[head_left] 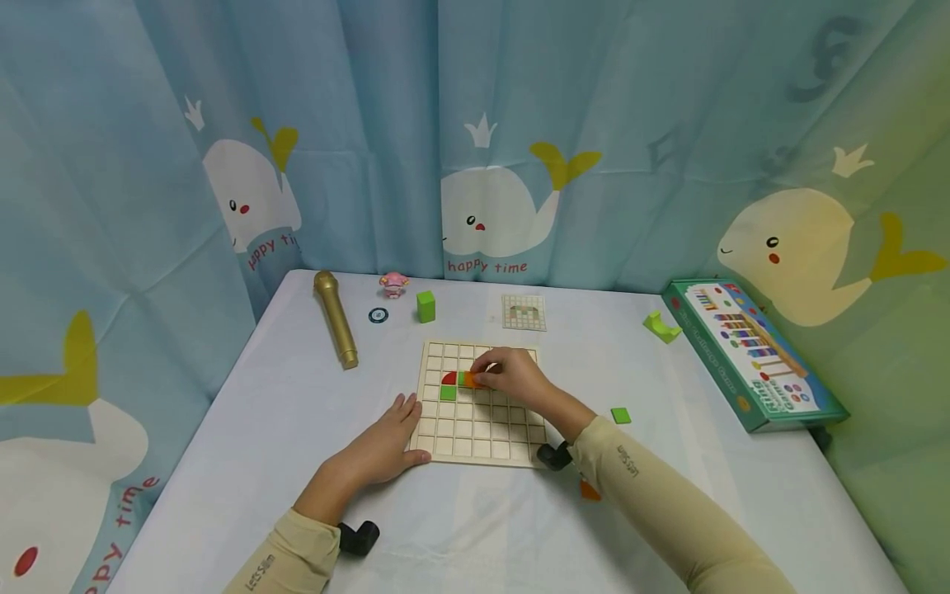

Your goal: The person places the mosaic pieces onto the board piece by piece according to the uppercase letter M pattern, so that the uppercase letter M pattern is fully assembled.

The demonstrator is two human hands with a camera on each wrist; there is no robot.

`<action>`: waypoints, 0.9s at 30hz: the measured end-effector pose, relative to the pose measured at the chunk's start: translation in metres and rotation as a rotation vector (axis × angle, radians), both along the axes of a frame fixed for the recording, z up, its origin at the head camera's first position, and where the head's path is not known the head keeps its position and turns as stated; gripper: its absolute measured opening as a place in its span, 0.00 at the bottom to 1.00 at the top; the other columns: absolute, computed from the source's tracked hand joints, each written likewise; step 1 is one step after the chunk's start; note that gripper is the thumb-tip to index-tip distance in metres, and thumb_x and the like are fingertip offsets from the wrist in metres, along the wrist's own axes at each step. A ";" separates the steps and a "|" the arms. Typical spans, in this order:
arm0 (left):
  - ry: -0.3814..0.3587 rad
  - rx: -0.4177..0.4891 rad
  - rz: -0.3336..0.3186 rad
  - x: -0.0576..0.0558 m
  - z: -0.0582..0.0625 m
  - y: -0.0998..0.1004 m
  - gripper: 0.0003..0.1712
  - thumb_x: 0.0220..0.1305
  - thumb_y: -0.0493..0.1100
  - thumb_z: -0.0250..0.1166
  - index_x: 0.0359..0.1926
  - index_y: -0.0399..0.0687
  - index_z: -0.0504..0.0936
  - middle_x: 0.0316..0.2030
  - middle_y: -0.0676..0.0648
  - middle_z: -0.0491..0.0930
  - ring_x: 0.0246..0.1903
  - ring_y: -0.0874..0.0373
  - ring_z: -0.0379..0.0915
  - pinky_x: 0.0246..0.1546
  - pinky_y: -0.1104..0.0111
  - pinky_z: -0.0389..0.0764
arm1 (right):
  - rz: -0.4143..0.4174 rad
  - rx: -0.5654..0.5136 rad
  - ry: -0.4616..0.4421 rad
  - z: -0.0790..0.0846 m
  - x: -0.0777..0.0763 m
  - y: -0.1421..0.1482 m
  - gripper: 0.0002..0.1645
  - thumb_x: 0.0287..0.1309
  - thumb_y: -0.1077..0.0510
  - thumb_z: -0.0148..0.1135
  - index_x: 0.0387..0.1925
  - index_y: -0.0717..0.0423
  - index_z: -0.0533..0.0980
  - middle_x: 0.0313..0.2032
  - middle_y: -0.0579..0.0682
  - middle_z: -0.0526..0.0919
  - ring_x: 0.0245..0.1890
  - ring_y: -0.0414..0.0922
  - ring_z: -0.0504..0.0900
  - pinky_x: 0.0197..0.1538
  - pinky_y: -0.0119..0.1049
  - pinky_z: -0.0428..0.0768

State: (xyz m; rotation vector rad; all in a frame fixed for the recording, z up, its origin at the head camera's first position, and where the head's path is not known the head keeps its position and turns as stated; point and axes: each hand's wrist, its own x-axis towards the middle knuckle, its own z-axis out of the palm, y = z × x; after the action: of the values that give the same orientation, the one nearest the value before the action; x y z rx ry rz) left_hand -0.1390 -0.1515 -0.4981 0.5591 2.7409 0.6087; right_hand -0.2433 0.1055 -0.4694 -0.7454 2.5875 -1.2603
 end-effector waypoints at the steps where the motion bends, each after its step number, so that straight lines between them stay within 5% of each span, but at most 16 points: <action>1: -0.001 0.003 -0.001 0.000 0.000 0.000 0.50 0.67 0.57 0.66 0.75 0.30 0.57 0.77 0.35 0.50 0.77 0.41 0.40 0.73 0.51 0.55 | 0.005 -0.002 0.002 0.000 0.000 -0.001 0.06 0.61 0.65 0.69 0.40 0.59 0.85 0.39 0.50 0.85 0.36 0.44 0.86 0.40 0.36 0.84; 27: -0.002 -0.002 -0.008 -0.001 -0.001 -0.002 0.50 0.68 0.58 0.65 0.75 0.31 0.56 0.77 0.36 0.49 0.77 0.42 0.39 0.73 0.52 0.53 | 0.062 0.098 -0.038 -0.011 0.011 -0.026 0.03 0.60 0.59 0.72 0.34 0.54 0.85 0.31 0.40 0.85 0.34 0.38 0.80 0.41 0.34 0.81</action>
State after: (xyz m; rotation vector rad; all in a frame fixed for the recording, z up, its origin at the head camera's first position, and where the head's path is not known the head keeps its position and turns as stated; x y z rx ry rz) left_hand -0.1399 -0.1532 -0.4989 0.5692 2.7359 0.6045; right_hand -0.2323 0.0795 -0.4801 -0.7693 2.5534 -1.1105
